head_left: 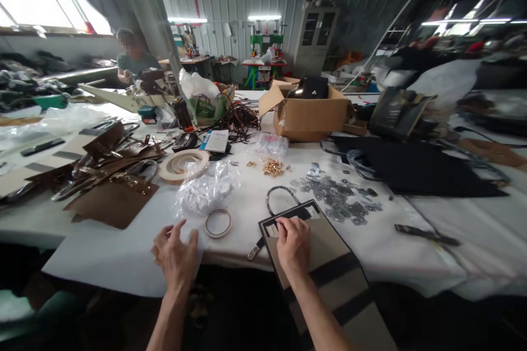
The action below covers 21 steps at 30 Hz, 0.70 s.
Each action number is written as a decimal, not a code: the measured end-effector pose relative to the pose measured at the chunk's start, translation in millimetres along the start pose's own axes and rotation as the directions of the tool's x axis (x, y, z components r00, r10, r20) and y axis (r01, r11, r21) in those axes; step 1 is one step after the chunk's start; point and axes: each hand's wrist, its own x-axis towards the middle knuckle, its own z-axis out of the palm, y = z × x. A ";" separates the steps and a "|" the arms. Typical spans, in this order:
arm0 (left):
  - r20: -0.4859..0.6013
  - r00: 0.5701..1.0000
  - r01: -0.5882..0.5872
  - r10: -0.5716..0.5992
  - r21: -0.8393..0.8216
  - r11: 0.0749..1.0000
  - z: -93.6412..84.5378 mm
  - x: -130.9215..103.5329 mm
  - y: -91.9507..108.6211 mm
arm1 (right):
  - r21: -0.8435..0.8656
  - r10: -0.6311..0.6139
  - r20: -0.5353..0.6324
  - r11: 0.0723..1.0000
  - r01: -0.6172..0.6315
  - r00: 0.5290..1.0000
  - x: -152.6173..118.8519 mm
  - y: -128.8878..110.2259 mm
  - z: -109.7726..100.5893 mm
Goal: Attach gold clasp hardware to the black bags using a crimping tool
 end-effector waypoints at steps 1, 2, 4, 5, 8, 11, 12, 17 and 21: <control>-0.043 0.997 -0.061 0.059 -0.034 0.998 -0.1 -5.6 3.5 | 0.035 -0.007 -0.006 0.999 0.007 1.000 -0.7 1.9 -4.1; -0.073 0.990 -0.124 0.119 -0.076 0.989 -0.7 -12.9 7.4 | 0.075 -0.021 -0.012 0.997 0.021 1.000 -3.0 3.8 -10.2; -0.047 0.985 -0.170 0.164 -0.213 0.962 -2.0 -30.4 16.2 | 0.111 -0.073 0.000 0.991 0.073 0.997 -14.5 6.5 -26.6; 0.027 0.987 -0.145 0.160 -0.306 0.941 -2.3 -39.3 21.5 | 0.087 -0.100 0.029 0.991 0.098 0.995 -23.7 6.9 -35.3; 0.354 0.909 0.001 0.219 -0.528 0.849 2.6 -60.4 44.2 | -0.094 -0.130 0.186 0.984 0.149 0.974 -57.9 3.9 -51.3; 0.528 0.783 0.073 0.330 -0.605 0.793 19.4 -68.0 77.4 | -0.247 -0.096 0.239 0.956 0.157 0.966 -83.4 -0.3 -46.2; 0.542 0.766 0.083 0.345 -0.616 0.783 26.6 -67.5 88.8 | -0.278 -0.091 0.235 0.948 0.157 0.968 -87.8 -1.3 -41.8; 0.625 0.720 0.325 0.302 -0.688 0.649 35.5 -62.2 125.7 | -0.322 -0.135 0.194 0.927 0.193 0.972 -95.2 -10.6 -33.8; 0.568 0.711 0.314 0.415 -0.785 0.534 -16.4 -91.7 144.6 | -0.227 -0.176 0.019 0.958 0.176 0.984 -106.0 -21.7 -76.1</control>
